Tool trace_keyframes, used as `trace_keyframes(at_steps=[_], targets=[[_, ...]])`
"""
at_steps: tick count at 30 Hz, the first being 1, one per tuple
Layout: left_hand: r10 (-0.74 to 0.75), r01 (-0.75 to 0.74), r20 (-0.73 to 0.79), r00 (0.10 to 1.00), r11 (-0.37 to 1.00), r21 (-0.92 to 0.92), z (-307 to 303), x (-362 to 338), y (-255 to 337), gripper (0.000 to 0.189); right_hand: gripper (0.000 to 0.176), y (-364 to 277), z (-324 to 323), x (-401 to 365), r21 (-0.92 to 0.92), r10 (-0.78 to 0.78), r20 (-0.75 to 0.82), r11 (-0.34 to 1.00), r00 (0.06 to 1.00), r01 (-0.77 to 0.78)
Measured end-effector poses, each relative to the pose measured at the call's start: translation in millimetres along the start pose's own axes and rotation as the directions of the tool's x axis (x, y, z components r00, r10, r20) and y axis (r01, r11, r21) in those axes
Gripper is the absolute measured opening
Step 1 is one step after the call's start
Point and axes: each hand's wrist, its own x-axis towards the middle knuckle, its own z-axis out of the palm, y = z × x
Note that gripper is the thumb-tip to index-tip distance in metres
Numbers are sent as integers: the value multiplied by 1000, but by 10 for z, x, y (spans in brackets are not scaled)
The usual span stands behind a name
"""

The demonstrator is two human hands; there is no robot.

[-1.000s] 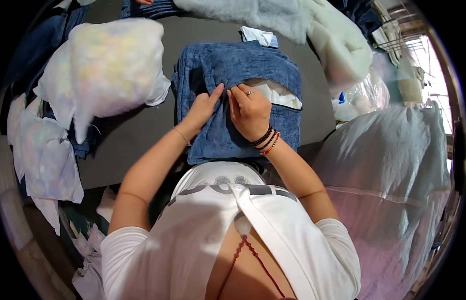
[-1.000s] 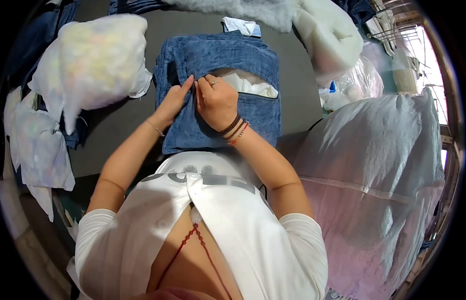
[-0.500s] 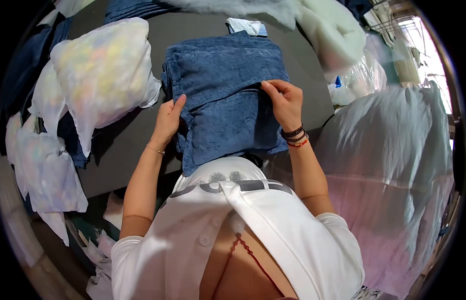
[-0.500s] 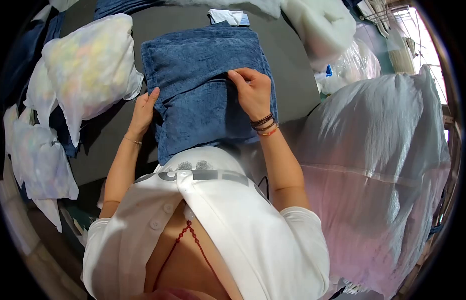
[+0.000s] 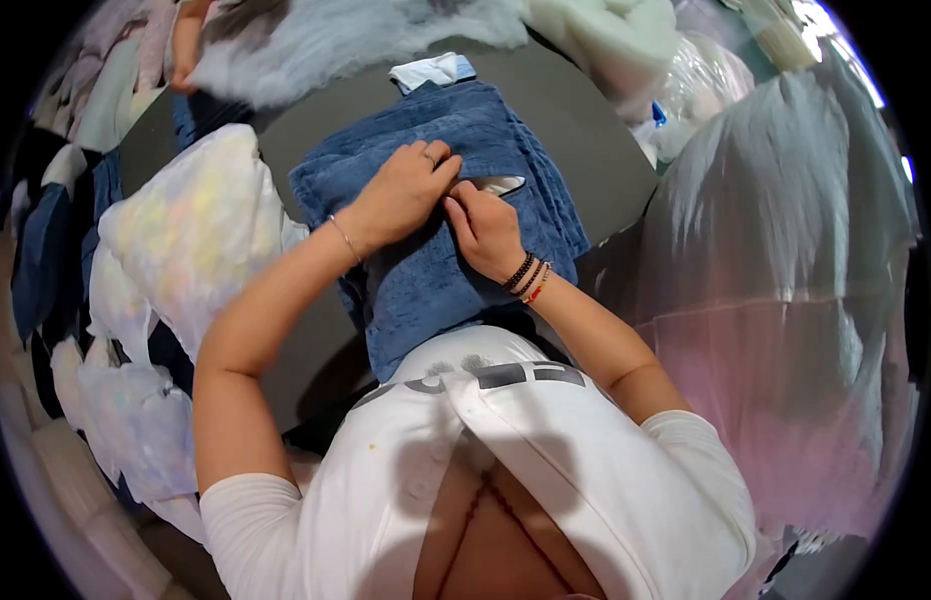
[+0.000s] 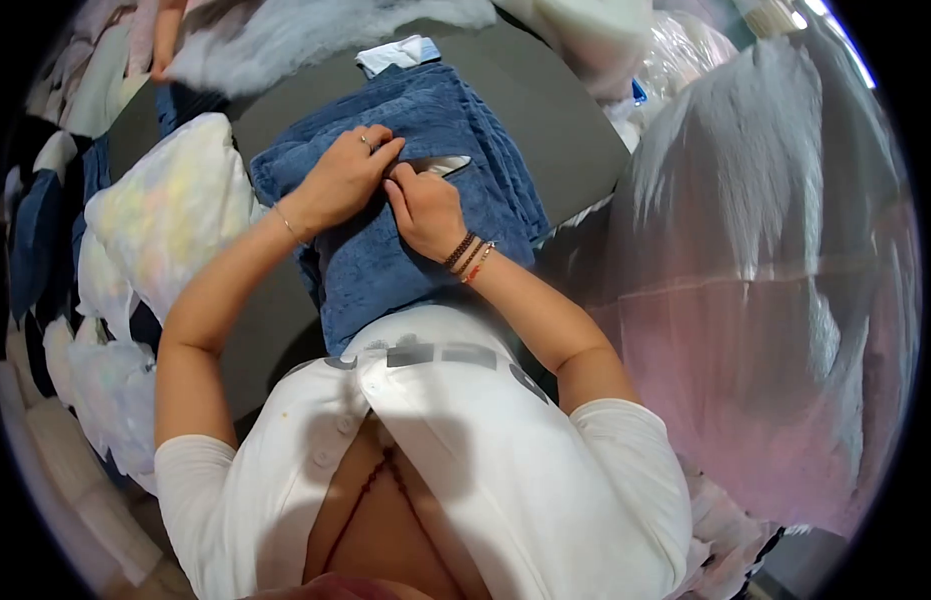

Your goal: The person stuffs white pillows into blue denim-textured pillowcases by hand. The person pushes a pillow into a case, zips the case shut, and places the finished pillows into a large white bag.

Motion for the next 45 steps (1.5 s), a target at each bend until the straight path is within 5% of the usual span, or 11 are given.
trace_keyframes(at_steps=[5, 6, 9, 12, 16, 21, 27, 31, 36, 42, 45], targets=[[-77, 134, 308, 948, 977, -167, 107, 473, -43, 12, 12, -94, -20, -49, -66, -175, -4, 982, 985, 174], [11, 242, 453, 891, 834, -496, 124, 628, -65, 19, 12, -93, -29, -76, -71, -156, -31, 986, 987, 153], [103, 458, 614, 783, 573, -680, 215, 641, 19, 27, 13, -138, -81, -216, -164, -207, -54, 967, 977, 195], [34, 562, 561, 827, -89, -823, 411, 449, -82, 20, 13, -183, -87, -179, -179, -240, -111, 960, 965, 218], [-118, 553, 561, 819, -96, -828, 358, 391, -38, 17, 11, -296, -157, -17, -103, -320, -186, 947, 929, 306], [-173, 537, 527, 832, 12, -843, 425, 449, 4, 20, 10, -46, -560, -31, -11, -1, -112, 1000, 994, 0], [-328, 452, 330, 886, 446, -772, 352, 534, 155, 26, 13, 12, -642, -12, 173, 225, 25, 959, 974, -226], [-291, 265, -157, 944, 950, -167, -28, 325, 544, 16, 12, -20, -507, -18, 146, 59, -82, 988, 995, -46], [-214, 160, -169, 962, 946, -282, 104, -154, 299, 14, 11, -144, -227, -58, 72, 90, -252, 995, 964, -74], [-451, 350, 131, 883, 446, -824, 140, -252, 80, 26, 9, -392, 70, -92, -79, -147, -111, 987, 983, 139], [-471, 306, 64, 880, 458, -835, 186, -228, 79, 29, 6, -427, 43, -26, -34, -137, -113, 990, 984, 134]])
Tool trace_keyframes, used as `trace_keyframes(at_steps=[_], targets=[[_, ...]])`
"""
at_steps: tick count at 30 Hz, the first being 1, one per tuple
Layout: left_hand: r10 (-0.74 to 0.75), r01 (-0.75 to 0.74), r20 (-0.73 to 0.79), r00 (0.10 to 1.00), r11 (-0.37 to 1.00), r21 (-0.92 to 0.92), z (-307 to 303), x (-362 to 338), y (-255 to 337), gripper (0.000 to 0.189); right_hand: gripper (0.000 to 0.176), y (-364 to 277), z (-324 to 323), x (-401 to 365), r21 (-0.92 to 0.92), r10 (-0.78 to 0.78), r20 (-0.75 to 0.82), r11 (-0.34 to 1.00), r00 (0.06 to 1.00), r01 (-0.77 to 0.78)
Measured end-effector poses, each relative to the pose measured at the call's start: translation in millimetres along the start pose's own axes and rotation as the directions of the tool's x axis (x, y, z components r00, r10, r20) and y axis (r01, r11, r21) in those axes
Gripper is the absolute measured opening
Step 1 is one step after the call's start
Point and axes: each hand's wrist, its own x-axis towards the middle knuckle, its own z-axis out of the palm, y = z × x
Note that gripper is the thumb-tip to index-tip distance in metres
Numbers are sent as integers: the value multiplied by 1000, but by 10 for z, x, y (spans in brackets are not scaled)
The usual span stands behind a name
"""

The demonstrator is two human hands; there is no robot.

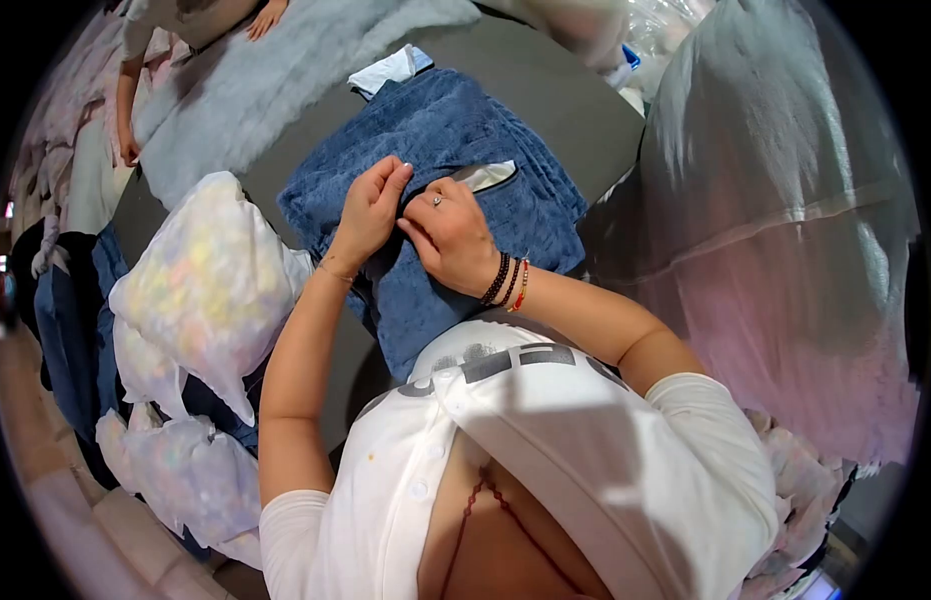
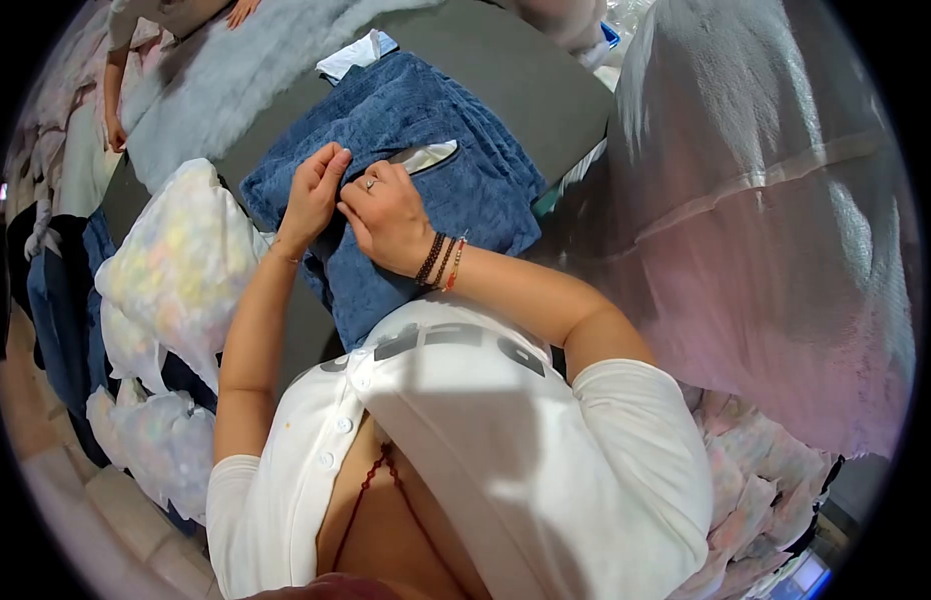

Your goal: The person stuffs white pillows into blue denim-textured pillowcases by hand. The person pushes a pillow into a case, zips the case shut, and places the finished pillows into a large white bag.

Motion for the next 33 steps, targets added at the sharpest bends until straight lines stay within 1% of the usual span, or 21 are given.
trace_keyframes(at_steps=[3, 5, 7, 8, 9, 11, 13, 15, 16, 17, 18, 19, 20, 21, 23, 25, 27, 29, 30, 31, 33], targets=[[-8, 8, -17, 1000, 1000, 26, -24, -63, -68, 30, 8, 107, -197, 91, -90, 5, -38, 996, 999, -8], [6, -2, -36, 999, 995, 101, -80, -97, -79, 29, 13, 246, -524, 171, 16, 334, -2, 942, 943, -334], [-21, 24, -26, 999, 995, 93, -70, -136, -106, 28, 18, 542, -847, 209, 170, 642, 126, 738, 757, -654], [-47, 49, -18, 999, 995, 86, -62, -149, -105, 27, 18, 673, -830, 110, 102, 513, 79, 849, 855, -519], [-38, 39, -19, 999, 996, 84, -52, -136, -56, 27, 18, 683, -793, 89, 97, 508, 74, 853, 858, -513], [-84, 88, -24, 996, 962, 259, -18, -92, 148, 22, 17, 617, -695, 39, -44, 234, -105, 970, 967, -240], [-46, 26, 39, 998, 913, 407, -16, 6, 389, 18, 9, 604, -558, -56, 97, 364, -143, 930, 920, -353], [343, -437, 277, 897, 604, 667, 86, 215, 460, 37, 8, 628, -445, -142, 4, 220, -284, 974, 933, -228], [449, -572, 371, 813, 501, 649, 164, 384, 448, 47, 9, 623, -420, -168, -97, 96, -306, 987, 947, -131], [452, -579, 377, 809, 496, 647, 241, 548, 426, 47, 10, 598, -416, -188, -202, 2, -298, 977, 955, -65], [476, -698, 521, 709, 366, 615, 315, 705, 397, 43, 11, 588, -416, -207, -246, -7, -311, 966, 950, -73], [475, -798, 651, 592, 233, 556, 396, 825, 382, 40, 13, 593, -423, -243, -289, -13, -321, 954, 947, -84], [429, -823, 707, 562, 212, 526, 473, 903, 357, 31, 13, 616, -434, -292, -291, -8, -325, 952, 946, -92], [429, -828, 712, 556, 211, 519, 539, 981, 351, 31, 13, 637, -444, -323, -287, 21, -327, 951, 945, -120], [181, -830, 812, 555, 188, 525, 692, 1112, 323, 21, 12, 674, -466, -370, -283, 54, -332, 947, 942, -154], [178, -827, 811, 557, 212, 521, 861, 1165, 344, 13, 11, 659, -451, -410, -217, 59, -284, 968, 957, -124], [-167, -673, 778, 605, 415, 613, 973, 1276, 395, 12, 8, 661, -467, -447, -203, 152, -204, 960, 967, -194], [-154, -652, 760, 632, 425, 628, 984, 1402, -36, 13, 6, 693, -506, -457, -104, 133, -232, 982, 964, -160], [-224, -260, 703, 674, 820, 510, 892, 1417, -205, 15, 6, 694, -535, -455, -106, 134, -235, 981, 963, -163], [-321, 219, 671, 668, 947, 234, 816, 1423, -225, 16, 6, 679, -564, -439, -84, 149, -207, 982, 967, -170], [-318, 296, 702, 637, 942, 158, 766, 1353, -266, 19, 7, 647, -630, -385, -40, 178, -151, 982, 972, -186]])
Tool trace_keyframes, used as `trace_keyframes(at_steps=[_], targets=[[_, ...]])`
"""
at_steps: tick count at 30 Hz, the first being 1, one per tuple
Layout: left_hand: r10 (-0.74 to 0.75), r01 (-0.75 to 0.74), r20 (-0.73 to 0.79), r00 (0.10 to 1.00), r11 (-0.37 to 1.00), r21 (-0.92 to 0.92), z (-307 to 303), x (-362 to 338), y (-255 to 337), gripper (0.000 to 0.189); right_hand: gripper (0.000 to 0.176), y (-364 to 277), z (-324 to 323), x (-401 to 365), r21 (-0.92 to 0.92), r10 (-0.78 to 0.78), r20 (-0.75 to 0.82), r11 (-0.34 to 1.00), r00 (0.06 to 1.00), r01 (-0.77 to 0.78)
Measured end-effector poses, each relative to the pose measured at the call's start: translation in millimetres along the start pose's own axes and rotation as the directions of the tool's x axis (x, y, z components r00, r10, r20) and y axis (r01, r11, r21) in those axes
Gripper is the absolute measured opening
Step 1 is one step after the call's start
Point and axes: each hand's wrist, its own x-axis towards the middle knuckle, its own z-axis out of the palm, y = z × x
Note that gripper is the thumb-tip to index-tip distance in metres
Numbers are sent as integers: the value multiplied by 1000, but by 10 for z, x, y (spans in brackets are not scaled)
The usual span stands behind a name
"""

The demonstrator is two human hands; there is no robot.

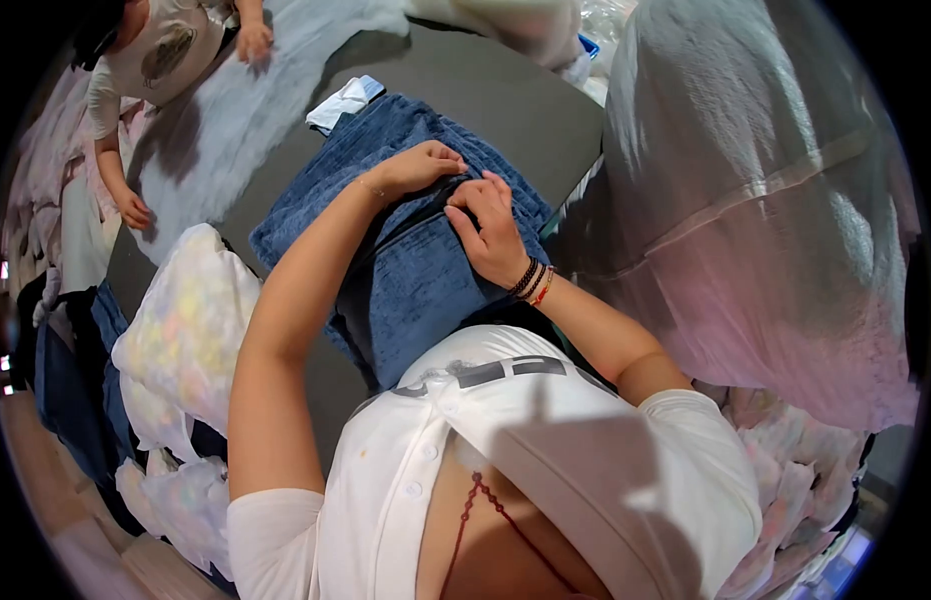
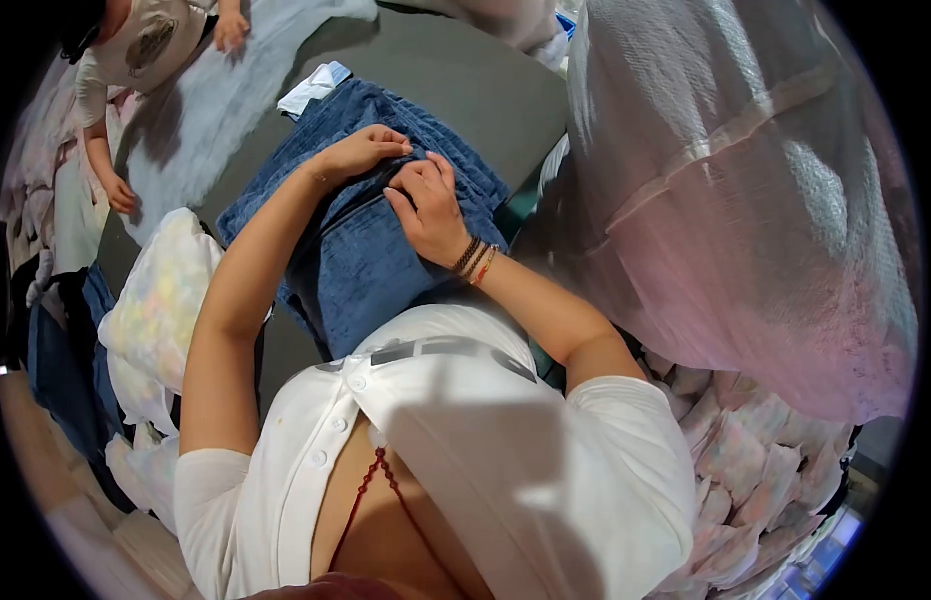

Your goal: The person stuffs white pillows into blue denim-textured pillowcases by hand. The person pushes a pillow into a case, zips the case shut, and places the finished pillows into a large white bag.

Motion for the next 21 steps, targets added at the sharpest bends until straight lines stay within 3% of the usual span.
trace_keyframes(at_steps=[2, 3, 5, 6, 7, 8, 9, 10, 13, 15, 16, 18, 20, 21], targets=[[38, -48, -91, 995, 994, -103, 21, -33, -23, 19, 10, 85, -74, 108, 9, 2, 23, 1000, 1000, -2], [-1, -11, -85, 996, 990, -141, 41, -97, 53, 21, 12, 156, -80, 146, 22, 92, -19, 996, 996, -92], [18, -28, -86, 996, 993, -119, 17, -67, -45, 21, 13, 311, 15, 135, 33, 229, -52, 973, 972, -228], [42, -50, -85, 995, 994, -96, 4, -39, -87, 22, 13, 393, 88, 103, 32, 228, -50, 974, 972, -226], [35, -44, -109, 993, 996, -81, 14, -29, -76, 23, 10, 449, 146, 78, 351, 417, -32, 856, 908, -380], [37, -46, -104, 994, 995, -86, 54, -25, -76, 23, 9, 503, 186, 40, 622, 581, 46, 620, 813, -478], [30, -36, -156, 987, 999, -33, 110, -42, -35, 25, 8, 505, 196, 44, 749, 617, 49, 497, 785, -438], [31, -26, -213, 977, 999, 23, 131, -40, 28, 26, 8, 521, 197, 54, 746, 616, 46, 503, 786, -437], [-29, 46, -189, 981, 995, 83, 147, -57, 129, 28, 10, 525, 222, -4, 715, 656, -16, 535, 754, -450], [16, 3, -159, 987, 993, 119, 63, -26, 53, 28, 9, 541, 209, 31, 509, 599, -137, 726, 789, -463], [56, -36, -130, 990, 988, 150, 31, -8, 7, 29, 9, 552, 169, 66, 509, 594, -137, 729, 792, -458], [72, -60, -145, 987, 995, 83, 61, -4, -71, 29, 13, 538, 73, 83, 681, 615, 115, 523, 780, -512], [95, -94, -155, 983, 995, 18, 96, 4, -73, 30, 18, 481, 92, 80, 687, 614, 53, 550, 788, -475], [111, -106, -176, 978, 994, 35, 110, 0, -69, 30, 17, 425, 114, 65, 552, 606, -63, 683, 793, -478]])
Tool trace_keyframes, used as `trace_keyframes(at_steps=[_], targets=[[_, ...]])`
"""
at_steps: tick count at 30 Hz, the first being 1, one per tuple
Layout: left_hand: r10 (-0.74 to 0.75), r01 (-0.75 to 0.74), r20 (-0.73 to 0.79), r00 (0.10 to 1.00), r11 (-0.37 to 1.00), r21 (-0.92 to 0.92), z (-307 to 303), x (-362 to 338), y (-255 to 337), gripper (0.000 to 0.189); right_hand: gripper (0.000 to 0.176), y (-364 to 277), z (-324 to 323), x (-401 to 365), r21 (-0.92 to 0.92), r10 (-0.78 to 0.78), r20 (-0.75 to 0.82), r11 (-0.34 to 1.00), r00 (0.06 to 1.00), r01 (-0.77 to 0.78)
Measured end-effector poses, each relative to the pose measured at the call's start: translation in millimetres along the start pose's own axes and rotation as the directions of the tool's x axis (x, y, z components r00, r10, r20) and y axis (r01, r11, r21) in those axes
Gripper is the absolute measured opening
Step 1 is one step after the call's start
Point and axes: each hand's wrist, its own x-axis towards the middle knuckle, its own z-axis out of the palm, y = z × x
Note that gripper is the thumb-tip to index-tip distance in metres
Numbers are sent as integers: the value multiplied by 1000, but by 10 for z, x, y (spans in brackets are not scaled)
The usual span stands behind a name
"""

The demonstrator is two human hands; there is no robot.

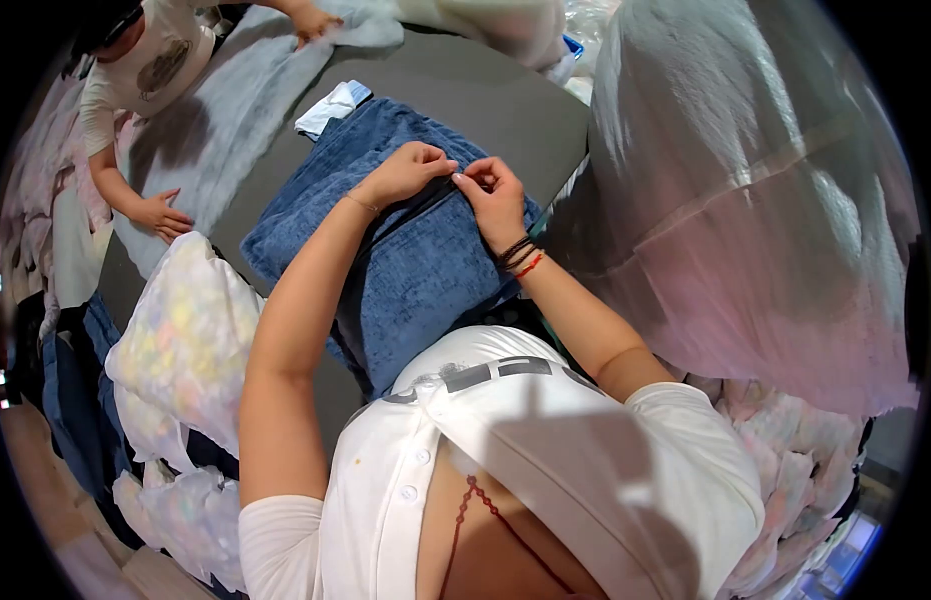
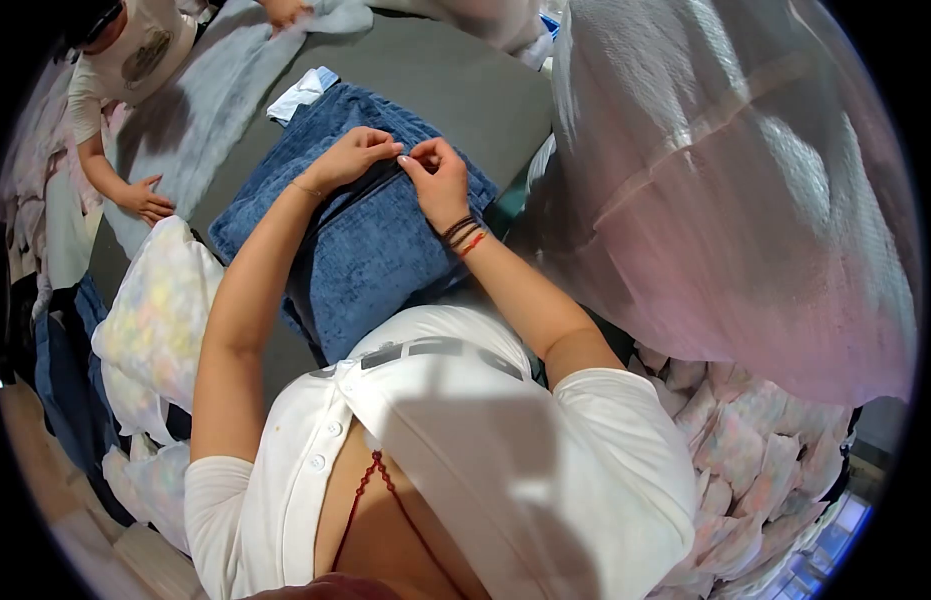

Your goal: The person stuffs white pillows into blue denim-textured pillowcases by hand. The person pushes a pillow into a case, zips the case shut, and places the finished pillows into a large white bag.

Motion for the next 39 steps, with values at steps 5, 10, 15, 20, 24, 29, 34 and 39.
trace_keyframes(at_steps=[5, 10, 15, 20, 24, 29, 34, 39], targets=[[34, -34, -34, 999, 999, -8, 38, -72, 38, 30, 14, -15, 43, -79, -330, -278, -119, 917, 953, 226], [30, -26, -84, 996, 998, 57, 22, -45, -8, 32, 19, -126, 136, -312, -429, -273, -18, 871, 962, 239], [81, -59, -132, 988, 985, 161, 129, -135, 71, 35, 20, -193, 75, -394, -657, -464, 262, 556, 846, 509], [449, -214, -64, 891, 540, 814, 450, -601, 346, 20, 27, 51, -79, -201, -785, -196, 302, 505, 933, 360], [566, -94, -100, 818, 304, 948, 474, -1499, 537, 19, 27, 42, -172, -151, -551, -243, 214, 770, 946, 322], [400, 251, -411, 819, 395, 884, 429, -2322, -71, 15, 44, -35, -226, 62, -326, -215, 158, 910, 964, 257], [475, 214, -438, 763, 454, 865, 583, -2402, -23, 13, 86, -354, 339, 400, -452, 361, 354, 874, 863, -180], [577, 187, -653, 490, 662, 726, 550, -2415, -72, 2, 48, -1617, 575, 388, -80, 186, 536, 982, 823, -170]])
